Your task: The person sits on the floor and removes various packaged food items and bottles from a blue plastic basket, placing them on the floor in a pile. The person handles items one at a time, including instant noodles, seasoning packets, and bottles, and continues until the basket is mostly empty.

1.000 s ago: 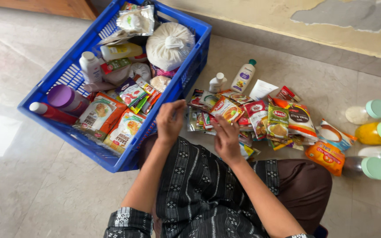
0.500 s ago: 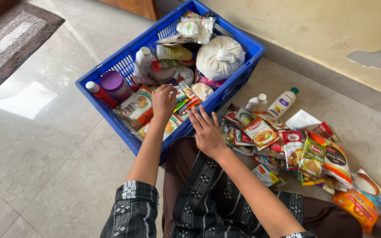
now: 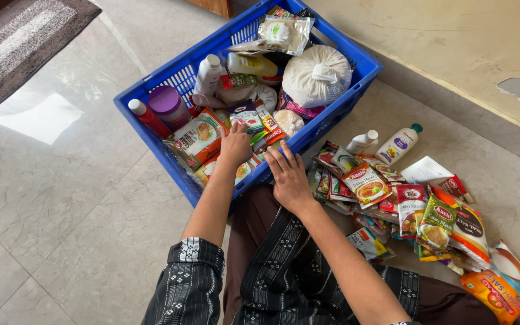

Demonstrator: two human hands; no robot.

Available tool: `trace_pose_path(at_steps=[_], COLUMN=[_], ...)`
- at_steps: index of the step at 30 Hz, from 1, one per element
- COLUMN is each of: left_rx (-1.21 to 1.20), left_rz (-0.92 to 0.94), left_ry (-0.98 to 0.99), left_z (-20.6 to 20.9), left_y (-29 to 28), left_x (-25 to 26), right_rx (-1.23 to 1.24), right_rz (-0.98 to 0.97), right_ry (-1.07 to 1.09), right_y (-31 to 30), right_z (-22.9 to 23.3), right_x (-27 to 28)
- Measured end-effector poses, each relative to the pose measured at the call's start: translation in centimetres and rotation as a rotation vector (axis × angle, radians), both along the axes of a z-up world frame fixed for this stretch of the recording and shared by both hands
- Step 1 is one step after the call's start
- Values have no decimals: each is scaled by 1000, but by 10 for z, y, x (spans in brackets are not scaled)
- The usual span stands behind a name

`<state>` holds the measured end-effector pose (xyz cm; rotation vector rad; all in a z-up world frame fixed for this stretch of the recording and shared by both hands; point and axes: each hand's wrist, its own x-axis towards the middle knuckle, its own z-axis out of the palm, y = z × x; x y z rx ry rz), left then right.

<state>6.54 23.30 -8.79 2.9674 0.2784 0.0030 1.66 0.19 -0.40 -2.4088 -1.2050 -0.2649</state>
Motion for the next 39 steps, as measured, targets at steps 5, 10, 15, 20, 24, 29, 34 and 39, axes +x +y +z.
trace_pose_path(at_steps=[5, 10, 15, 20, 24, 29, 34, 39], left_rx=[-45, -65, -55, -47, -30, -218, -163, -107], left_rz=[94, 122, 84, -49, -165, -356, -628, -780], left_ry=[37, -188, -440, -770, -898, -735, -562, -494], left_z=[1, 9, 53, 100, 119, 119, 110, 94], left_y=[2, 2, -8, -28, -64, -130, -188, -215], left_x=[-4, -1, -12, -35, -45, -65, -79, -82], right_rx=[3, -20, -9, -12, 231, 532, 380, 272], right_rz=[1, -9, 1, 39, 4, -166, -327, -501], right_ry=[8, 2, 1, 24, 79, 65, -352, -354], right_y=[0, 0, -3, -20, -52, -98, -135, -171], right_z=[-1, -3, 3, 11, 7, 3, 5, -5], right_x=[-1, 0, -3, -4, -11, -25, -29, -27])
